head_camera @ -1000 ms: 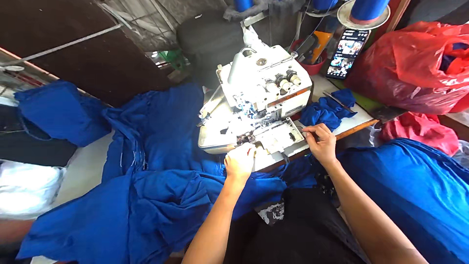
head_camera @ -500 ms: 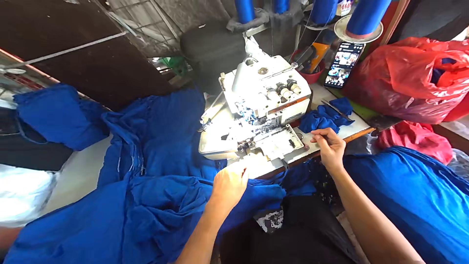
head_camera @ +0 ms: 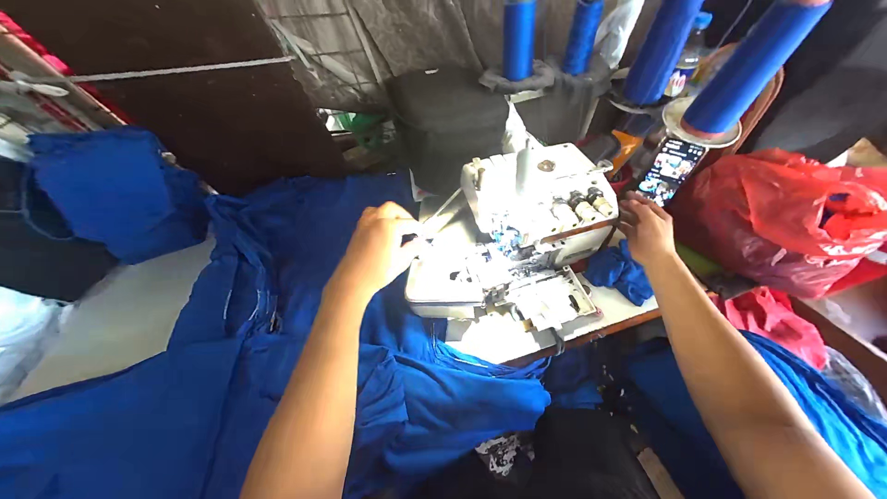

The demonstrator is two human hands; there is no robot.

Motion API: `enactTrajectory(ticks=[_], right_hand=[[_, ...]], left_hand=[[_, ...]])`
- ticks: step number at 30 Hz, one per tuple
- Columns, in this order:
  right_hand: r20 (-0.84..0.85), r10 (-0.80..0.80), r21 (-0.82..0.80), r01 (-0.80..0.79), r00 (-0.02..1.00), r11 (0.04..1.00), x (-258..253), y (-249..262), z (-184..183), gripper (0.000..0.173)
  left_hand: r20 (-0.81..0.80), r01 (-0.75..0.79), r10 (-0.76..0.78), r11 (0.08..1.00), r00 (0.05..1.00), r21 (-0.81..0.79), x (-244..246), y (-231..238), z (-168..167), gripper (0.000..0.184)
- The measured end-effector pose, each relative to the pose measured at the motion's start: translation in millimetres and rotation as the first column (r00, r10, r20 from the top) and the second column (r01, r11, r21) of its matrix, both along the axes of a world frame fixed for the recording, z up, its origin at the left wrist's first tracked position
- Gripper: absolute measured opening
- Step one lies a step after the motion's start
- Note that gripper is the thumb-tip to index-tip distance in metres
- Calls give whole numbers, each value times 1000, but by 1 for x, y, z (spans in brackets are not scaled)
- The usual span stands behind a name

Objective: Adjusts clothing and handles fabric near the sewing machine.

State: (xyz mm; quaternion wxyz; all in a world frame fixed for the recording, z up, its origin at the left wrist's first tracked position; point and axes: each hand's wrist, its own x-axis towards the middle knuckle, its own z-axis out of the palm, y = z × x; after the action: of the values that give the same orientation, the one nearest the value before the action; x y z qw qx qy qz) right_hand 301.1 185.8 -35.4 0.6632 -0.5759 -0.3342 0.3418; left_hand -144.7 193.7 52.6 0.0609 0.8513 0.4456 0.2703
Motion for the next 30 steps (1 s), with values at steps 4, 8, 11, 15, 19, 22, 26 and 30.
enactTrajectory(ticks=[4, 8, 11, 15, 19, 22, 26, 30], right_hand=[[-127, 68, -157, -88, 990, 984, -3, 26, 5, 38], [-191, 208, -224, -249, 959, 942, -9, 23, 9, 46], [-114, 221, -267, -244, 969, 932, -2, 22, 7, 43], [-28, 148, -394, -147, 989, 907, 6, 34, 8, 46], [298, 271, -363, -154, 915, 919, -2, 31, 13, 25], [477, 339, -616, 33, 811, 787, -87, 10, 89, 20], [613, 487, -697, 135, 623, 705, -72, 12, 87, 27], [773, 371, -490, 112, 514, 865, -6, 31, 18, 37]], left_hand=[[-160, -11, 9, 1000, 987, -14, 14, 33, -21, 15], [-82, -7, 14, 996, 997, 93, 9, 30, -34, 15], [-47, 17, -12, 994, 999, 105, 6, 27, -43, 8], [59, 45, -69, 940, 996, 337, 10, 38, -83, 10], [221, 52, -172, 886, 960, 460, 12, 40, -80, 14], [215, 248, -277, 957, 936, 152, -3, 26, -39, 11], [383, 416, -445, 895, 809, 160, 4, 21, -38, 14], [586, 588, -460, 808, 667, -36, 3, 18, -33, 14]])
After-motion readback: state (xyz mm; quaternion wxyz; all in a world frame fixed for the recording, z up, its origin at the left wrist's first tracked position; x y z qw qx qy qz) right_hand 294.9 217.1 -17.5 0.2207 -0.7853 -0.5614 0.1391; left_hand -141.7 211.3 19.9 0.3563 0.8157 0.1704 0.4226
